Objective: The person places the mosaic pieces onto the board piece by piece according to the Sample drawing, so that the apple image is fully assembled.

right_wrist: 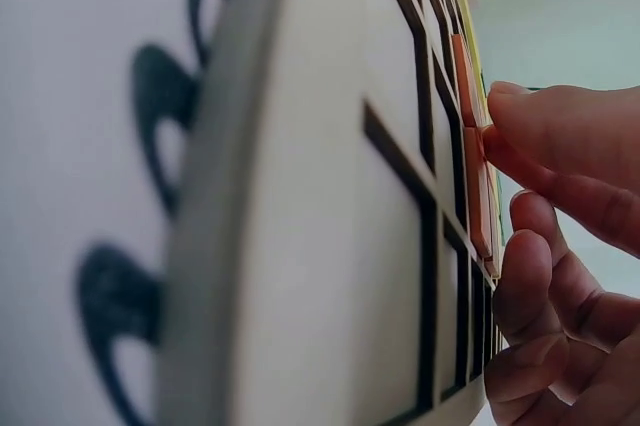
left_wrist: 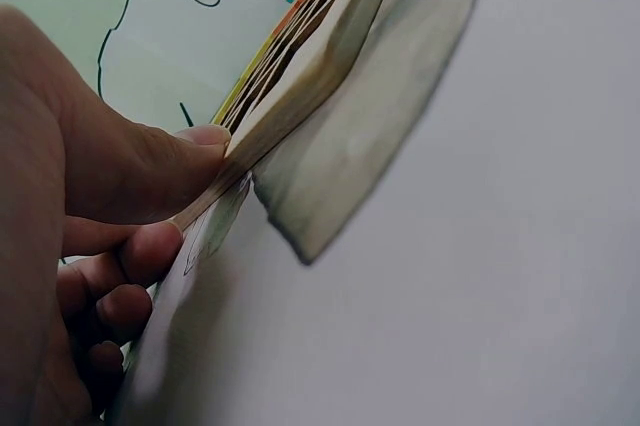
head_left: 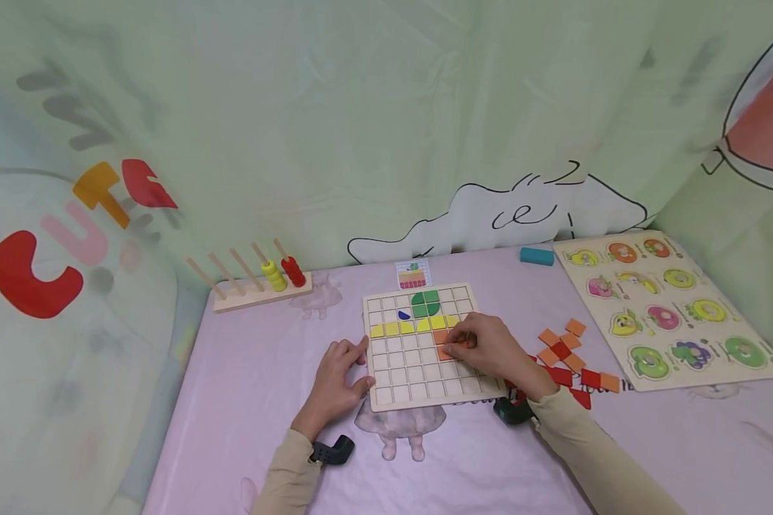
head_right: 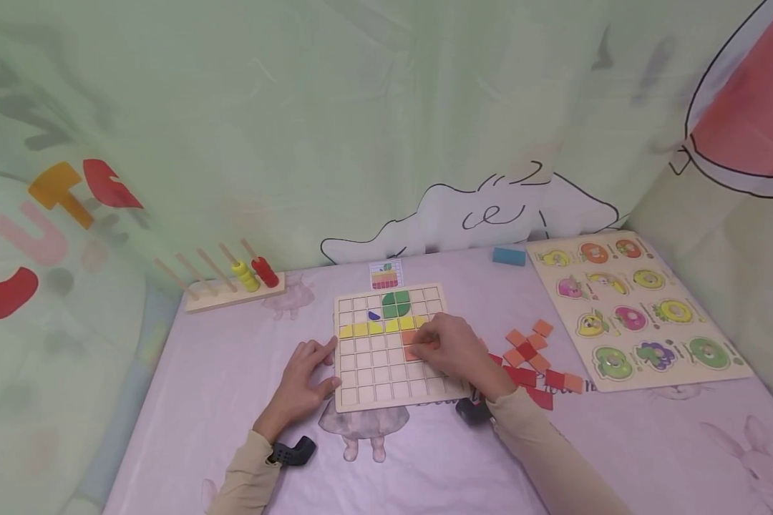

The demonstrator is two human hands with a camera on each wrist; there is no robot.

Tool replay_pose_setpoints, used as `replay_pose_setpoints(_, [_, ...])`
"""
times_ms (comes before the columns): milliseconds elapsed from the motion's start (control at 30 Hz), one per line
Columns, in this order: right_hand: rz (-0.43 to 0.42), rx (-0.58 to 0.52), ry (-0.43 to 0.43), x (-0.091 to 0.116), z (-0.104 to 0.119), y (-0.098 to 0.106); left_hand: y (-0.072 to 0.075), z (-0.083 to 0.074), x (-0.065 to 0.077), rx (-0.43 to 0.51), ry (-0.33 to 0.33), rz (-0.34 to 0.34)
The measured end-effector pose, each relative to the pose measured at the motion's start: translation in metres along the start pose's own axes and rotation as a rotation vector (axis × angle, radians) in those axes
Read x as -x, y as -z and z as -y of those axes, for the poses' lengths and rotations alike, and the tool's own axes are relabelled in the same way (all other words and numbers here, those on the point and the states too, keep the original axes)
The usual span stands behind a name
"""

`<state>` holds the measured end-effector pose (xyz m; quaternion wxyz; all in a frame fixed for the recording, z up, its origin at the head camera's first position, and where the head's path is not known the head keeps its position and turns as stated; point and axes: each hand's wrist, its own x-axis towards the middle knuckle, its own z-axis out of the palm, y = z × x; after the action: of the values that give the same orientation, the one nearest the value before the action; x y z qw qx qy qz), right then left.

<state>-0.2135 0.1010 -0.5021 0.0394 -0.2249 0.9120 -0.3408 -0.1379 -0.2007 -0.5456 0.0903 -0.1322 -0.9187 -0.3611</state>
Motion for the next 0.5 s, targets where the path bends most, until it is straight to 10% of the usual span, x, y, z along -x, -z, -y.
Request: replay_pose_setpoints(500, [0.010, -0.020, 0.014, 0.0030, -0.0024, 0.0070, -0.0022, 0.0011, 0.0002, -0.026, -0.014, -0.003])
